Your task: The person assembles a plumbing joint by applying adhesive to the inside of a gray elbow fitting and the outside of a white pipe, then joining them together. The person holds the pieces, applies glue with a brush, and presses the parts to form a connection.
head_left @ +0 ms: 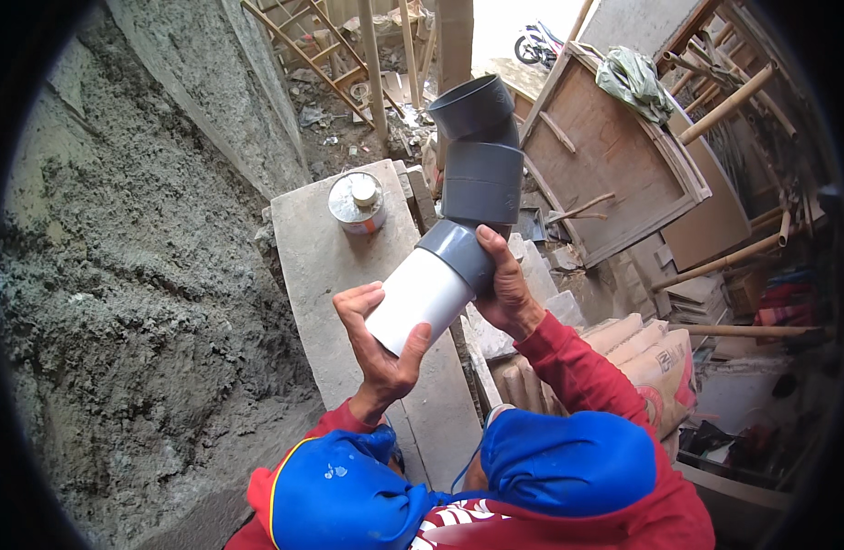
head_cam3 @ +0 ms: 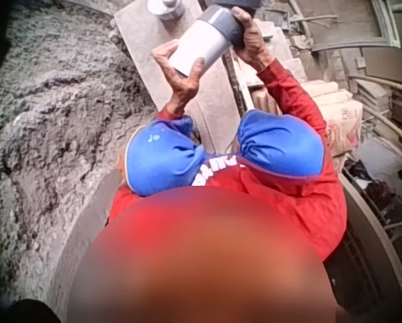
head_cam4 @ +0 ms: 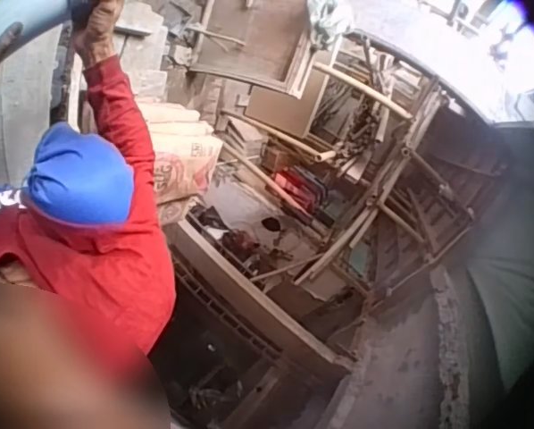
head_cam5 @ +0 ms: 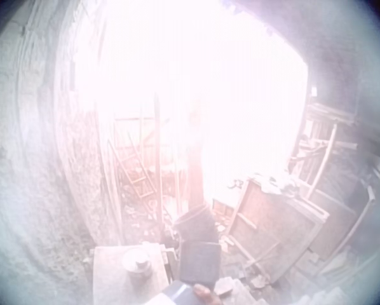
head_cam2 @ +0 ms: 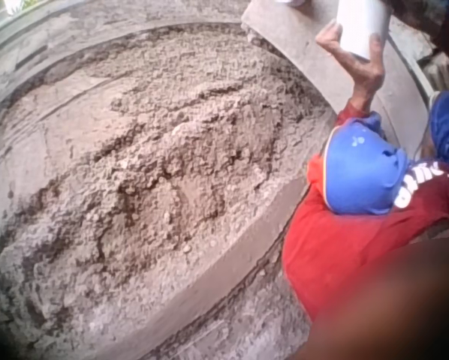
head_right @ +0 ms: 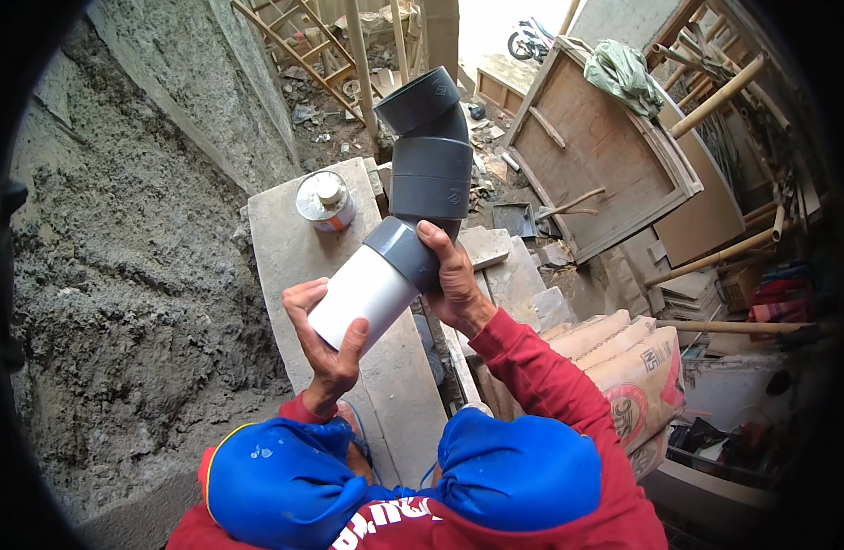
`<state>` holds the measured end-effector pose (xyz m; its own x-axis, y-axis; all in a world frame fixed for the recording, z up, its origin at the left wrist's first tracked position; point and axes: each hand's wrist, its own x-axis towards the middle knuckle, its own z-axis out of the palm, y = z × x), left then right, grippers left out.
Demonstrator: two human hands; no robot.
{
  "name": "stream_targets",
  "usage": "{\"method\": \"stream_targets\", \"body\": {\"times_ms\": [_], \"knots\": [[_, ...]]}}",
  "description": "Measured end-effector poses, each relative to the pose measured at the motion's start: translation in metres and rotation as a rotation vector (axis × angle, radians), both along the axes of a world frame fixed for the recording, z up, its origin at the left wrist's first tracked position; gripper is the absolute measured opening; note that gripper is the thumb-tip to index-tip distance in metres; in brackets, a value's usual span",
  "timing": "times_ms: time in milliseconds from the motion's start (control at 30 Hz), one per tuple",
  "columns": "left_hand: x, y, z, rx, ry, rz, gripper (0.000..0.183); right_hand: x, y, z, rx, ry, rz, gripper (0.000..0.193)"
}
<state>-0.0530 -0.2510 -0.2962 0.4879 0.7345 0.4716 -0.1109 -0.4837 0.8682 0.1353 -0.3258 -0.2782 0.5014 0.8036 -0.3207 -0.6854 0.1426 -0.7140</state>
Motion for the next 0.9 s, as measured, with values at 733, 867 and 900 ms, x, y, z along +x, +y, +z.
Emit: {"method": "stream_targets", "body": {"times_ms": [733, 867, 900], "knots": [[-0.012, 0.012, -0.008, -0.110, 0.256, -0.392, 0.052, 0.016, -0.012, -0.022, -0.082, 0.209, 0.064, 0.062], [-0.014, 0.014, -0.006, -0.247, 0.289, -0.537, 0.055, 0.018, -0.015, -0.023, -0.085, 0.194, 0.076, 0.061], [-0.014, 0.014, -0.006, -0.270, 0.296, -0.569, 0.057, 0.019, -0.016, -0.024, -0.098, 0.188, 0.078, 0.061]]}}
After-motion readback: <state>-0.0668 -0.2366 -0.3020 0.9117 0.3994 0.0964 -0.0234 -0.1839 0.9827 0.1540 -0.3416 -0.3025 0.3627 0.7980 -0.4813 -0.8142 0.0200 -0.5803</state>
